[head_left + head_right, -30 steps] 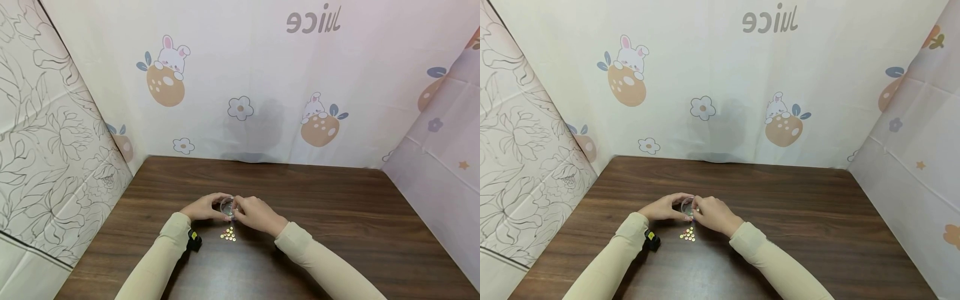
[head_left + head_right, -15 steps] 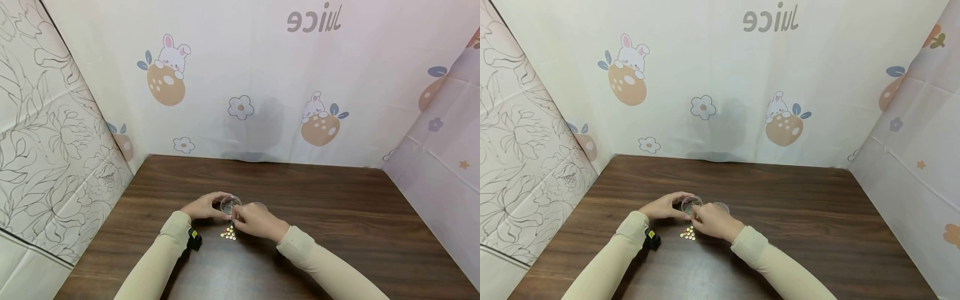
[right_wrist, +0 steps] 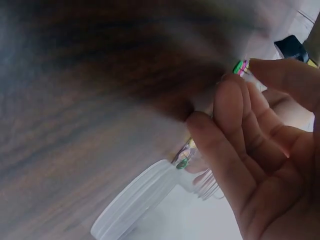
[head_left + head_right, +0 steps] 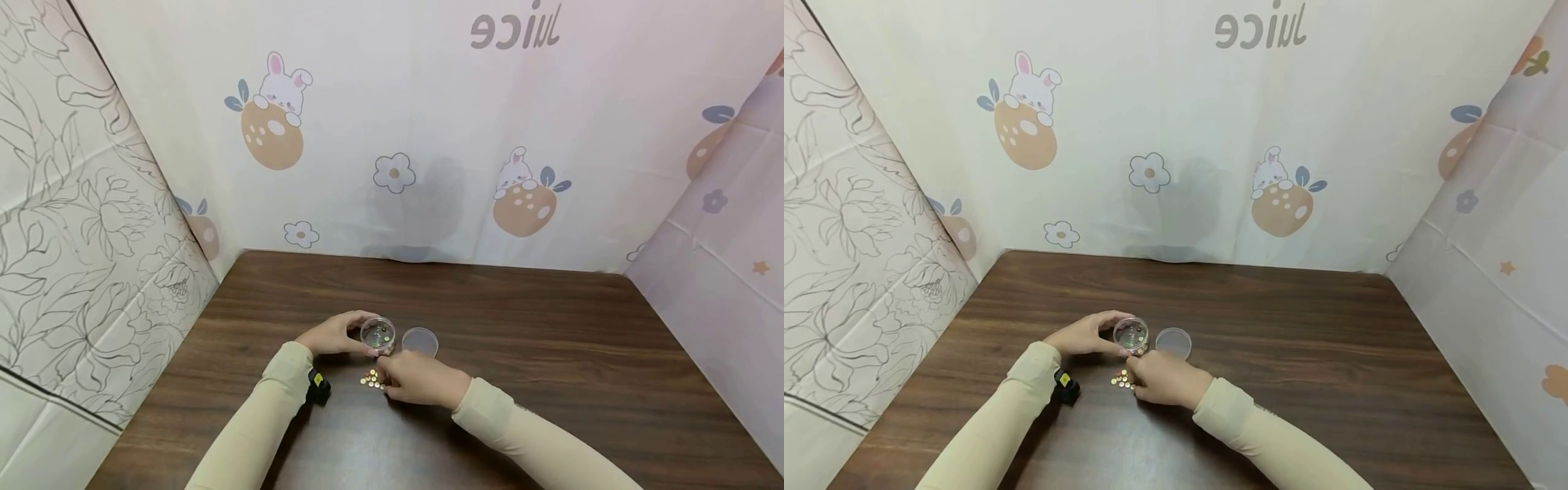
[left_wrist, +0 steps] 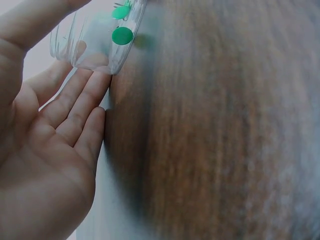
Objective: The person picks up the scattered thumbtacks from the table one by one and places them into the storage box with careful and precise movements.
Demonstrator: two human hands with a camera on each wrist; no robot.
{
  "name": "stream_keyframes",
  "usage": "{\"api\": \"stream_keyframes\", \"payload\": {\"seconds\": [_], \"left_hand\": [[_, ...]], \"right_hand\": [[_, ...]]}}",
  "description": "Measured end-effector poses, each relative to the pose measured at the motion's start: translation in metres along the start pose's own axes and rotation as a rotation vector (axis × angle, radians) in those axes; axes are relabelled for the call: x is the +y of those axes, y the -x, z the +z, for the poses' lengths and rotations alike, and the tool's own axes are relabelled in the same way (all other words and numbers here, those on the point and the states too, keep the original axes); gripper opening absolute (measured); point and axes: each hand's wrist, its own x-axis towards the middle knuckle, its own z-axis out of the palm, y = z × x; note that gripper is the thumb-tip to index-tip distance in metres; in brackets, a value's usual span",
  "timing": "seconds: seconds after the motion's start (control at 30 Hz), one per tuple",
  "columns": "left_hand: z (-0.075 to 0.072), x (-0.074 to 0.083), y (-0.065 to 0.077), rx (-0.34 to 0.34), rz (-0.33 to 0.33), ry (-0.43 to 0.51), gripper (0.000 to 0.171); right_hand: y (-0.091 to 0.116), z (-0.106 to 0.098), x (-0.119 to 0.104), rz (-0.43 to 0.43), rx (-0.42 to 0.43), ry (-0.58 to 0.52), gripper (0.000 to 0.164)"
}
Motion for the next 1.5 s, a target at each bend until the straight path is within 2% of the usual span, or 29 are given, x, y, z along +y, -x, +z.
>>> {"api": "stream_keyframes", "payload": {"seconds": [0.23, 0.4, 0.6, 0.9, 1.3, 1.5], "left_hand": [[0.003, 0.003, 0.003, 0.003, -0.022, 0.020, 0.069], [0.002, 0.017, 0.008, -0.008, 0.005, 0.069, 0.069], [-0.002, 0.029, 0.013, -0.026, 0.010, 0.076, 0.070], [-0.003, 0.031, 0.013, -0.019, 0.027, 0.071, 0.069], [-0.003, 0.033, 0.012, -0.016, 0.031, 0.066, 0.068], [-0.003, 0.033, 0.012, -0.012, 0.035, 0.067, 0.067]], "right_hand": [[0.000, 0.004, -0.009, -0.009, 0.039, 0.112, 0.012], [-0.001, 0.004, -0.010, -0.002, 0.055, 0.154, 0.013], [-0.001, 0.004, -0.011, 0.016, 0.052, 0.157, 0.017], [-0.001, 0.004, -0.008, 0.025, 0.059, 0.168, 0.015], [0.000, 0.001, -0.006, 0.029, 0.052, 0.116, 0.010], [0.000, 0.000, -0.004, 0.003, 0.063, 0.103, 0.011]]}}
